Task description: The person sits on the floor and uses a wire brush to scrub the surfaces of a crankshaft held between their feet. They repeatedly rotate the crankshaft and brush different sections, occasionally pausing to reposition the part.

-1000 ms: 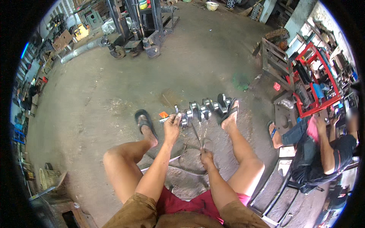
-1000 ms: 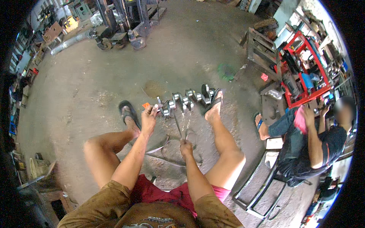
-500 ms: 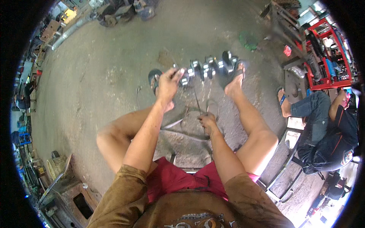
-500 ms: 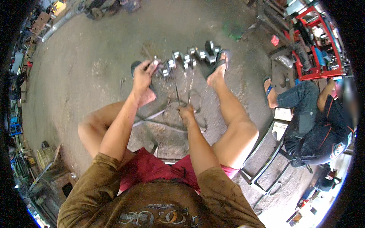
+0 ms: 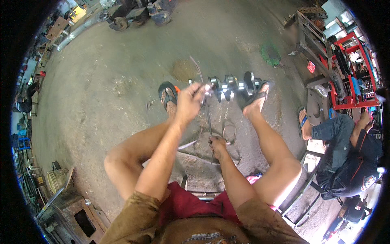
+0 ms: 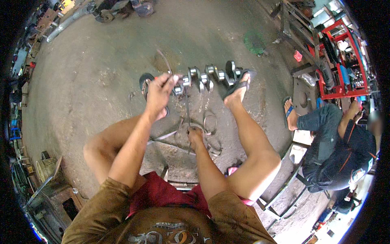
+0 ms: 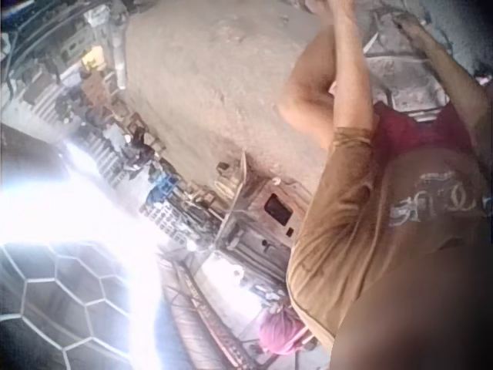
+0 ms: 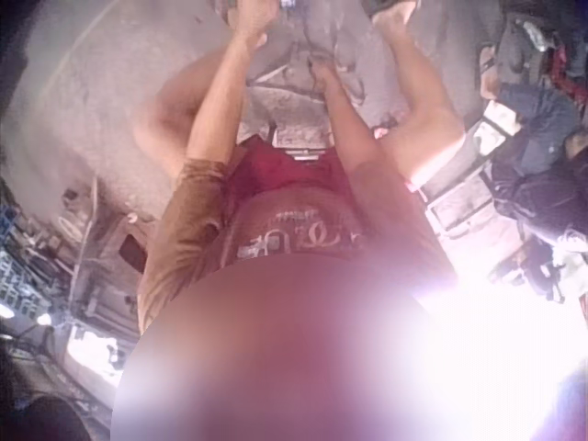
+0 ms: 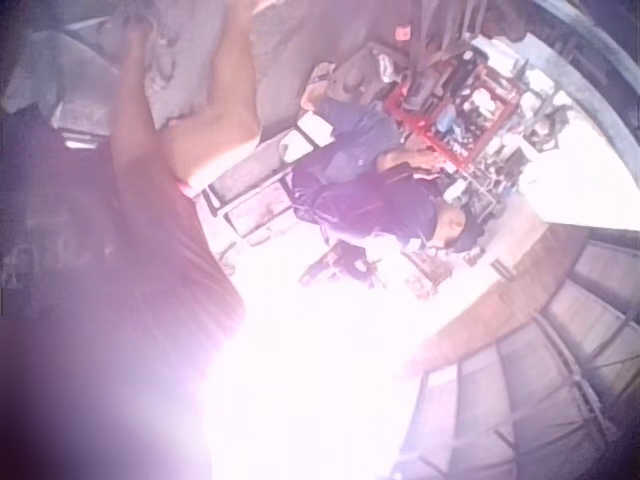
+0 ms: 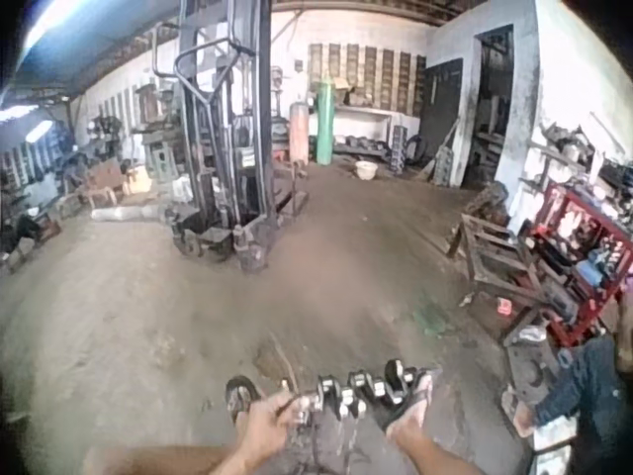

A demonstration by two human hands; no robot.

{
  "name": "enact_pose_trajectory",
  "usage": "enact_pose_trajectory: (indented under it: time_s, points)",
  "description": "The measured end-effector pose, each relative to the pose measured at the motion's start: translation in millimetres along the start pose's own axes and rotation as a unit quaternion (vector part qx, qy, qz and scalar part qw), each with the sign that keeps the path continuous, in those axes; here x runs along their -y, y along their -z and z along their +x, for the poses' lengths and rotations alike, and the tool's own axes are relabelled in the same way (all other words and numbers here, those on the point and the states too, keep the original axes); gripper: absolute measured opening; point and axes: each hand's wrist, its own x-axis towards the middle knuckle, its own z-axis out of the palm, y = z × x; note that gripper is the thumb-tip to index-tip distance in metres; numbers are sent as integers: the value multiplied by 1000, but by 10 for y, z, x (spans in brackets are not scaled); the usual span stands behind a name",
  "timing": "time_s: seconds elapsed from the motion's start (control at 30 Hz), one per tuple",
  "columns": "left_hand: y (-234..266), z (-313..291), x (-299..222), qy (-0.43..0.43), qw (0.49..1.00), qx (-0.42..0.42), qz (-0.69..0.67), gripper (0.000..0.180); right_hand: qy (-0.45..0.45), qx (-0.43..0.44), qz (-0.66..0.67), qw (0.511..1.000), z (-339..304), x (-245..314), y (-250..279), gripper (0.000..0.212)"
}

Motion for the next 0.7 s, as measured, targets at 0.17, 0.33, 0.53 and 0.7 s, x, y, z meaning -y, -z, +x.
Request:
enact_pose_trajectory:
  time_s: [0.17,0.33,0.53,0.7]
  points:
    - [28,-126,-184,-21,994,-7,104,24,82,-51,-57,994,639,-106,-242,26]
    - [-109,-248,-614,-234,967,29,99,26,224,-57,-25,972,1245,115,-407,31]
    - [-529,-1373,-684,194,979,67,18,25,250,-29,-63,966,872,464,-340,31]
    - [-815,-1329,66,165,982,-92,-20,35,249,-28,-117,961,342,494,-192,32]
